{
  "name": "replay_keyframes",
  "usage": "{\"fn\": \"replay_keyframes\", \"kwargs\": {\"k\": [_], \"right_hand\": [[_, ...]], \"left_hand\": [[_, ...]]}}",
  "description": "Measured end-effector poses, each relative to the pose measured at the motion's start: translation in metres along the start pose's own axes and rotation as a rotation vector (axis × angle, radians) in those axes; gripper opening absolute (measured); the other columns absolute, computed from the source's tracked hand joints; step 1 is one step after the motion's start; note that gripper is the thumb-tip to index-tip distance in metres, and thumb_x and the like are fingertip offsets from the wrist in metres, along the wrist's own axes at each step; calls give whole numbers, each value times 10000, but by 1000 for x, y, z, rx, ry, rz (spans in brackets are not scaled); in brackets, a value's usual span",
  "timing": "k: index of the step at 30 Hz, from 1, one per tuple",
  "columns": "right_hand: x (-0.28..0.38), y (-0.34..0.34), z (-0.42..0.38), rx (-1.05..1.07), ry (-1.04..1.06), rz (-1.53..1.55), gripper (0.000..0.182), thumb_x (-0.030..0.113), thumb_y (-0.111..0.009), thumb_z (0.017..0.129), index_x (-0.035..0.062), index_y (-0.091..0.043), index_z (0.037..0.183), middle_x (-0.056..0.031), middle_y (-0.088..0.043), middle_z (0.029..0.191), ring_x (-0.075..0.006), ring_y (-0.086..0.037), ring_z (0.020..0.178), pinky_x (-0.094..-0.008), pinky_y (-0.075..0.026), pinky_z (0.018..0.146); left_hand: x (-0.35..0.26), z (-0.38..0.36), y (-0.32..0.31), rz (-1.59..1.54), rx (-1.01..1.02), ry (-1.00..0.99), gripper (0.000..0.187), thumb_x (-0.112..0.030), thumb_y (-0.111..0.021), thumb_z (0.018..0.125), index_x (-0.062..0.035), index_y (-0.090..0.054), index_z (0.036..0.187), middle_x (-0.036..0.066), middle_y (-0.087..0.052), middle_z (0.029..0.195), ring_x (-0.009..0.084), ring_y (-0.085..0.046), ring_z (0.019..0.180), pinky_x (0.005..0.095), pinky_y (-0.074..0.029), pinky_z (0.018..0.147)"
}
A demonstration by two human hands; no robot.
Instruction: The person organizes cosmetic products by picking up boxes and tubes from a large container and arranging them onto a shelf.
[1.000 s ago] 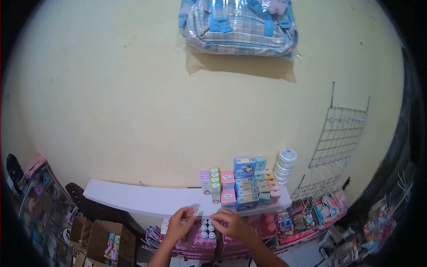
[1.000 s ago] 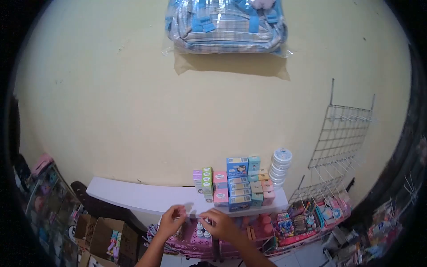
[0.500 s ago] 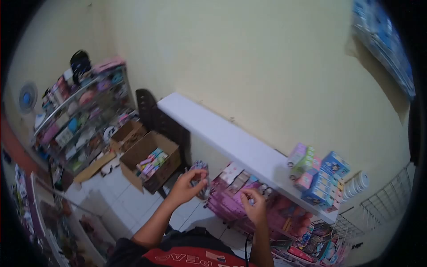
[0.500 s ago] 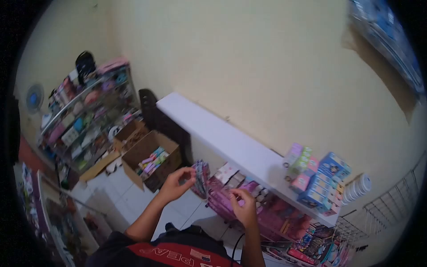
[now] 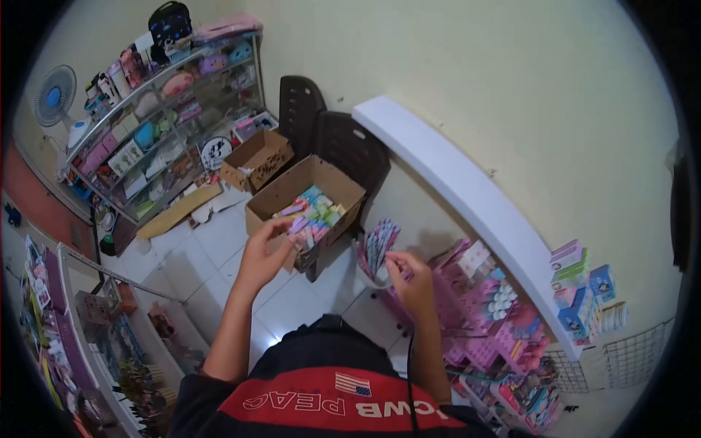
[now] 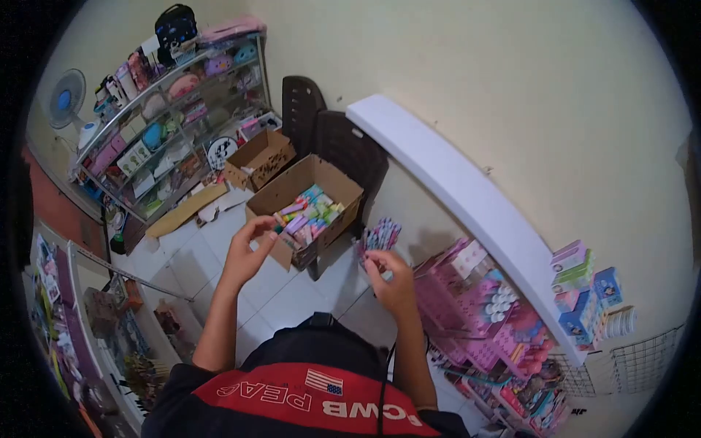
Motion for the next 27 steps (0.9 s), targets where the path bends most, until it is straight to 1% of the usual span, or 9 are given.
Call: {"fn": "replay_keyframes", "kwargs": {"k": [1, 3, 6, 11, 18, 20, 24, 25, 27], "right_hand": [[2, -12, 6, 5, -23, 3, 146, 54, -682, 906, 9, -704, 1044, -81, -691, 920, -138, -631, 787, -273, -498, 701], [7, -33, 20, 37, 60, 11, 154, 52, -687, 901, 6, -700, 1048, -85, -689, 930, -134, -626, 778, -267, -493, 694], [12, -59, 42, 90, 79, -2, 158, 53, -691, 898, 16, -700, 1052, -83, -684, 928, -132, -623, 775, -263, -489, 686], [5, -88, 85, 189, 162, -39, 186, 58, -696, 890, 51, -691, 1075, -71, -680, 907, -143, -645, 804, -272, -491, 680], [-37, -129, 152, 275, 48, -12, 191, 88, -683, 891, 68, -694, 1081, -68, -690, 926, -153, -661, 835, -290, -490, 700], [-53, -142, 173, 343, 15, 9, 199, 95, -683, 889, 63, -695, 1085, -73, -690, 934, -164, -664, 842, -287, -492, 713], [-95, -173, 212, 520, -11, 25, 219, 118, -684, 893, 24, -678, 1090, -121, -695, 1000, -232, -684, 872, -358, -527, 762], [-98, -179, 221, 581, -70, -42, 217, 120, -679, 889, 4, -672, 1072, -159, -686, 1013, -303, -683, 897, -396, -534, 797], [-141, -204, 237, 623, -22, -50, 210, 112, -676, 882, 3, -671, 1061, -173, -680, 1007, -335, -674, 906, -407, -534, 798]], "left_hand": [[1, 3, 12, 67, -23, 6, 329, -156, -709, 904, -19, -643, 1195, 91, -692, 1123, 192, -632, 1050, 349, -473, 962], [3, 9, 33, 138, -51, 33, 329, -167, -699, 904, -19, -643, 1192, 114, -699, 1166, 235, -643, 1098, 366, -466, 985], [8, 19, 56, 206, -78, 6, 323, -174, -697, 906, -26, -646, 1188, 110, -700, 1160, 234, -644, 1089, 367, -468, 972], [32, 41, 71, 152, -81, 89, 320, -166, -691, 909, -44, -640, 1200, 107, -696, 1162, 231, -638, 1096, 374, -469, 958], [88, 85, 65, 141, -66, 165, 307, -165, -686, 919, -48, -640, 1199, 107, -697, 1137, 223, -641, 1078, 371, -473, 948], [105, 98, 58, 78, -77, 243, 293, -150, -690, 917, -41, -644, 1186, 107, -697, 1131, 221, -646, 1058, 363, -474, 943], [149, 120, 38, 172, -80, 279, 280, -133, -695, 910, -34, -651, 1168, 120, -695, 1103, 233, -654, 1034, 362, -487, 928], [158, 124, 32, 219, -59, 310, 269, -129, -695, 909, -32, -655, 1156, 128, -692, 1089, 248, -660, 1024, 365, -495, 918], [191, 135, 16, 284, -27, 317, 259, -125, -691, 900, -30, -662, 1139, 150, -681, 1054, 283, -670, 1003, 369, -517, 882]]}}
Point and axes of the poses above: each hand's wrist, its own z-axis towards the middle knuckle, its own y-axis out of the back of the hand, x = y × z, the point moved 1 cm from there along z, towards the middle knuckle
